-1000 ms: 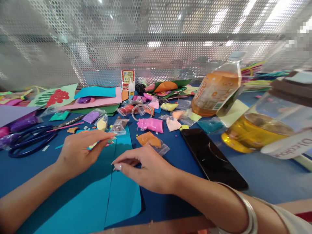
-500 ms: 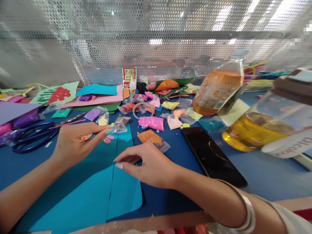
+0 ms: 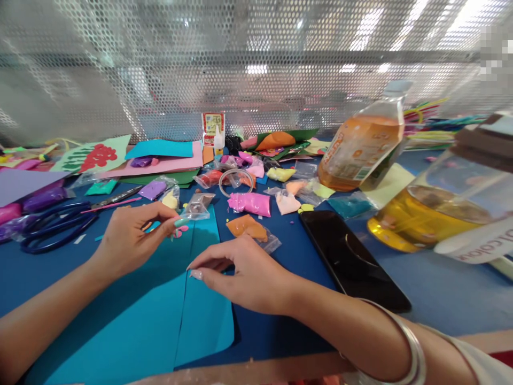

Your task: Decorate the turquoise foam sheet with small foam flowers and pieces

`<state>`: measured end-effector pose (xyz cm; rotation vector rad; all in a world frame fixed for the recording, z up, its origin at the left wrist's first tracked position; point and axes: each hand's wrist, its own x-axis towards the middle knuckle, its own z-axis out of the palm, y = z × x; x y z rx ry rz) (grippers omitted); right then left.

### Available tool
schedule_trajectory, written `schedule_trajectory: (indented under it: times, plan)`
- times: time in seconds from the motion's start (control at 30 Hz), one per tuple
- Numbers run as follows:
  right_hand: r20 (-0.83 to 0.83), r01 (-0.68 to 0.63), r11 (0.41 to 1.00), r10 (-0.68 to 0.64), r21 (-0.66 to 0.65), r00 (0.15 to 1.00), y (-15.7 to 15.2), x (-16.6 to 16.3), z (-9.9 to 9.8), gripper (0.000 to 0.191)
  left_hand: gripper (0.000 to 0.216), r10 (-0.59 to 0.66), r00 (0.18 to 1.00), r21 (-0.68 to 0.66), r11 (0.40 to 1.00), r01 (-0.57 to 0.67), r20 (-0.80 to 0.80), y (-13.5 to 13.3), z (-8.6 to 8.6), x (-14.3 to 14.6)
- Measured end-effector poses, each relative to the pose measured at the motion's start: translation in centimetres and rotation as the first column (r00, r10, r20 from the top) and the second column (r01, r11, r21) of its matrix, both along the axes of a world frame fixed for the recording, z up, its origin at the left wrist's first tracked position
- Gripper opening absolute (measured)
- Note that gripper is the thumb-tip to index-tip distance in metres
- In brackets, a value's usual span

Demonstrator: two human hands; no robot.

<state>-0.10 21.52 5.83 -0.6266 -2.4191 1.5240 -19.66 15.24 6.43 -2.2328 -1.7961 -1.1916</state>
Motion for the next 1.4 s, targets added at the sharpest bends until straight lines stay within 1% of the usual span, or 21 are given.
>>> schedule_trajectory:
  times: [0.07,0.13,0.27,0.37,0.43,0.5,0.57,0.63,0.67,0.7,0.77,0.83,0.93,1.0,1.07,1.13,1.27,1.4]
  plan:
    - [0.003,-0.001,1.000,0.001,0.003,1.000,0.0,0.0,0.0,0.019,0.023,0.004,1.000,0.011,1.000,-0.004,-0.027,-0.1,0.2,0.1]
    - [0.010,-0.002,1.000,0.002,0.003,1.000,0.0,0.0,0.0,0.020,0.027,0.028,1.000,0.016,0.999,-0.028,-0.001,-0.1,0.4,0.1]
    - [0.016,-0.003,1.000,0.003,0.009,1.000,0.0,0.0,0.1,0.022,0.032,0.037,0.983,0.027,0.999,-0.043,0.177,-0.1,0.3,0.1]
    - [0.007,-0.010,1.000,0.010,0.013,1.000,0.0,0.0,0.1,0.022,0.024,0.001,0.958,-0.021,1.000,0.005,0.288,0.1,0.1,0.1]
    - [0.001,-0.014,1.000,0.014,0.011,1.000,0.0,0.0,0.1,0.021,0.016,-0.032,0.928,-0.060,0.996,0.058,0.372,0.2,0.0,0.1]
    - [-0.001,-0.013,1.000,0.013,0.010,1.000,0.0,-0.1,0.1,0.020,0.015,-0.025,0.874,-0.106,0.991,0.087,0.484,0.4,-0.1,0.2]
    - [-0.005,-0.013,1.000,0.013,0.016,1.000,0.0,-0.1,0.1,0.019,0.016,0.022,0.810,-0.157,0.984,0.087,0.587,0.5,-0.1,0.4]
    - [-0.006,-0.013,1.000,0.013,0.026,1.000,0.0,0.0,0.2,0.019,0.014,0.078,0.778,-0.211,0.975,0.071,0.623,0.5,-0.1,0.5]
    - [-0.004,-0.012,0.999,0.012,0.031,1.000,0.0,0.0,0.2,0.019,0.012,0.089,0.785,-0.219,0.974,0.060,0.613,0.5,-0.1,0.6]
    - [-0.003,-0.009,0.999,0.009,0.033,1.000,0.0,0.0,0.1,0.019,0.009,0.089,0.808,-0.218,0.975,0.050,0.582,0.5,-0.1,0.6]
    - [0.001,-0.006,1.000,0.006,0.031,1.000,0.1,0.0,0.1,0.020,0.007,0.072,0.880,-0.200,0.979,0.027,0.470,0.4,-0.2,0.6]
    - [0.000,-0.011,0.999,0.011,0.031,1.000,0.1,0.0,0.1,0.021,0.010,0.031,0.942,-0.168,0.985,0.027,0.335,0.2,-0.3,0.5]
    - [-0.004,-0.018,0.999,0.019,0.039,1.000,0.2,0.0,0.0,0.022,0.013,-0.056,0.985,-0.092,0.993,0.072,0.166,0.0,-0.4,0.6]
    - [-0.001,-0.019,0.999,0.019,0.044,1.000,0.2,0.1,0.0,0.021,0.014,-0.070,0.996,-0.018,0.997,0.071,0.057,-0.1,-0.4,0.6]
    - [0.003,-0.019,0.999,0.019,0.047,1.000,0.2,0.1,0.0,0.021,0.015,-0.022,0.999,0.056,0.998,0.023,-0.027,-0.1,-0.4,0.5]
    - [0.003,-0.016,0.999,0.016,0.046,1.000,0.2,0.1,0.0,0.022,0.016,0.017,0.997,0.098,0.995,-0.010,-0.076,0.0,-0.4,0.4]
    - [0.002,-0.007,0.999,0.007,0.050,1.000,0.1,0.0,0.0,0.021,0.023,-0.029,0.993,0.096,0.995,0.040,-0.114,0.2,-0.6,0.1]
    - [-0.014,-0.003,0.998,0.004,0.057,1.000,0.1,0.1,0.0,0.022,0.016,-0.137,0.983,0.052,0.988,0.144,-0.124,0.0,-0.7,0.0]
